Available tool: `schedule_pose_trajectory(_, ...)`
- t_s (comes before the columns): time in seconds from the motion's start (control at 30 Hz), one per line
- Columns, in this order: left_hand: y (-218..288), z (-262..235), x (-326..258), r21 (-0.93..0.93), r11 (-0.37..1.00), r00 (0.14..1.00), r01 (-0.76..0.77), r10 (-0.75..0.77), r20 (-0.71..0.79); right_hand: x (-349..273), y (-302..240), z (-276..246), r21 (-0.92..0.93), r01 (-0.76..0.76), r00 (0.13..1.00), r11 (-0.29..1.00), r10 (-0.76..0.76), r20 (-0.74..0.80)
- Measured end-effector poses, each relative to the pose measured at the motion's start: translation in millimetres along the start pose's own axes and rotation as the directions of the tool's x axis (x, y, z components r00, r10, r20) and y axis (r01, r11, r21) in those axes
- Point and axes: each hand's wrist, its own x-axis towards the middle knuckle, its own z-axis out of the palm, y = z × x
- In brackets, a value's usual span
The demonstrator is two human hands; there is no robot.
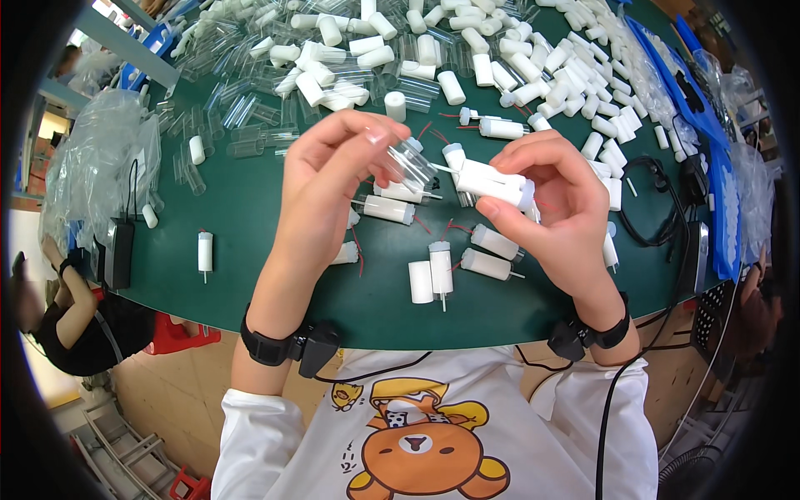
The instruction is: Assembling small white plastic cylindrical components by hand at a workbench.
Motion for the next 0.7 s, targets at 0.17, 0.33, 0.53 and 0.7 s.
schedule_pose_trajectory(0.17,-3.7,2.4,0.1,-0.017,1.000,0.999,0.025,-0.024,0.027,0.2,-0.1,0.2,-0.110,0.102,0.994,0.989,-0.105,-0.024)
schedule_pose_trajectory(0.33,-2.0,2.0,0.8,-0.143,0.986,0.996,0.087,-0.088,0.000,0.2,1.3,1.5,-0.151,0.135,0.988,0.979,-0.145,-0.054)
schedule_pose_trajectory(0.53,-3.0,1.9,1.7,-0.178,0.979,0.994,0.097,-0.105,-0.038,0.3,2.8,1.8,-0.157,0.156,0.985,0.975,-0.164,-0.043)
schedule_pose_trajectory(0.7,-5.7,0.6,2.7,-0.149,0.988,0.994,0.045,-0.060,-0.094,0.4,1.8,2.5,-0.155,0.151,0.986,0.976,-0.159,-0.042)
